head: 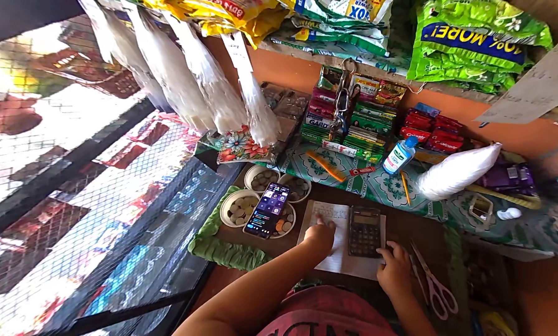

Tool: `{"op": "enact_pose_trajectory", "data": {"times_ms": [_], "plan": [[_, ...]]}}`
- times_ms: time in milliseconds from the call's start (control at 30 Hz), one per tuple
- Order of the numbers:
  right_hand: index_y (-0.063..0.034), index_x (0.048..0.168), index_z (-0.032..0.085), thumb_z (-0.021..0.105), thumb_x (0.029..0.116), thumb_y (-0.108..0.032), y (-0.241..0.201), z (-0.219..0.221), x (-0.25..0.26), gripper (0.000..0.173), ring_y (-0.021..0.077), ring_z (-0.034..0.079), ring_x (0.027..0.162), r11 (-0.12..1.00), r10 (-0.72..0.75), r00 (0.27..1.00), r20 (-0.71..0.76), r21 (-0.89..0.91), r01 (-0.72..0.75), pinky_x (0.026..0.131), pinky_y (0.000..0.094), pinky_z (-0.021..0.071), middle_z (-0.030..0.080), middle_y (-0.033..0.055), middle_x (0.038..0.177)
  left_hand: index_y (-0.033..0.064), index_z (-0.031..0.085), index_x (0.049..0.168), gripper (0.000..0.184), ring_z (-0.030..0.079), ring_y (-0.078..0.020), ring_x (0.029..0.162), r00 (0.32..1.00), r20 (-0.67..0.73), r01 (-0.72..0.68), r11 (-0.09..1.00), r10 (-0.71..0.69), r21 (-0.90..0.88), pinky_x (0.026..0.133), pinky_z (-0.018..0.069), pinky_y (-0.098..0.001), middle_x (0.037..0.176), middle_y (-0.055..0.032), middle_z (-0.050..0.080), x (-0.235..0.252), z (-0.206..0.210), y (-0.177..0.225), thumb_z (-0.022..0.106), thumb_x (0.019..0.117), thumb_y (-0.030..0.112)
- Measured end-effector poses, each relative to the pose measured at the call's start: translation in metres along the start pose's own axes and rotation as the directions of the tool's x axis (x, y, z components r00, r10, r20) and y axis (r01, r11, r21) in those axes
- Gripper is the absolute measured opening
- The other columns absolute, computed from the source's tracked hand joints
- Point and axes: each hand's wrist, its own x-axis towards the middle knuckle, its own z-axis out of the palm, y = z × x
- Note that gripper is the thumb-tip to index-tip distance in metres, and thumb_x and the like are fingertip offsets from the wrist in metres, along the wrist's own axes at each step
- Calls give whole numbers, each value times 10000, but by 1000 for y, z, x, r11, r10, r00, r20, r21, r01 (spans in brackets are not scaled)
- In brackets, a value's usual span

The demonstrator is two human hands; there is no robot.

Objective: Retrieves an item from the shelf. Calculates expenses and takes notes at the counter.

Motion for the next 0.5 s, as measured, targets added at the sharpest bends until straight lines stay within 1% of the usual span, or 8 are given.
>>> {"op": "enact_pose_trajectory", "data": {"times_ms": [67, 167, 233, 333, 433, 500], "plan": [[-390, 1107, 733, 760, 704, -210, -5, -4, 0, 442, 275, 445, 1372, 1000, -23, 1000, -11, 9, 23, 1082, 538, 444, 474, -20, 1506, 184, 244, 1613, 1240, 641, -541, 1045, 1000, -3, -4, 1000, 4, -4, 751, 596, -582, 1630, -360, 104, -1, -1, -1, 887, 631, 585], [-391, 1171, 710, 791, 670, -219, -24, -11, 3, 536, 293, 434, 1389, 997, -65, 998, 4, 47, 64, 1074, 578, 440, 442, -12, 1543, 179, 283, 1596, 1198, 646, -543, 1029, 1000, -13, -9, 1000, 9, -26, 757, 594, -598, 1624, -361, 131, -3, -2, -1, 898, 643, 563], [-409, 1176, 707, 786, 668, -227, -38, -13, 5, 546, 297, 401, 1417, 994, -96, 995, 24, 56, 95, 1081, 609, 411, 419, -26, 1567, 179, 283, 1595, 1188, 642, -541, 1042, 1000, -8, -8, 1000, 8, -17, 757, 593, -598, 1621, -366, 129, -2, -2, -1, 892, 651, 563], [-447, 1210, 689, 769, 674, -248, -53, -15, 7, 577, 289, 361, 1447, 991, -124, 991, 40, 49, 122, 1100, 634, 374, 390, -39, 1586, 183, 283, 1595, 1207, 641, -541, 1044, 1000, -14, -7, 1000, 7, -13, 751, 594, -595, 1623, -364, 126, 2, 1, -2, 891, 631, 583], [-464, 1256, 663, 758, 678, -249, -60, -15, 11, 625, 280, 343, 1464, 990, -135, 990, 29, 39, 134, 1115, 645, 349, 369, -43, 1601, 185, 283, 1594, 1202, 642, -539, 1042, 1000, -13, -3, 1000, 3, -18, 755, 592, -598, 1625, -359, 124, 3, 1, -2, 893, 635, 575], [-472, 1258, 662, 755, 682, -248, -59, -12, 12, 625, 288, 333, 1471, 991, -137, 990, 39, 16, 136, 1111, 659, 341, 364, -46, 1606, 185, 280, 1594, 1193, 639, -543, 1046, 1000, -7, -3, 1000, 3, -13, 756, 592, -595, 1623, -363, 125, 2, 1, -2, 889, 643, 569]]}}
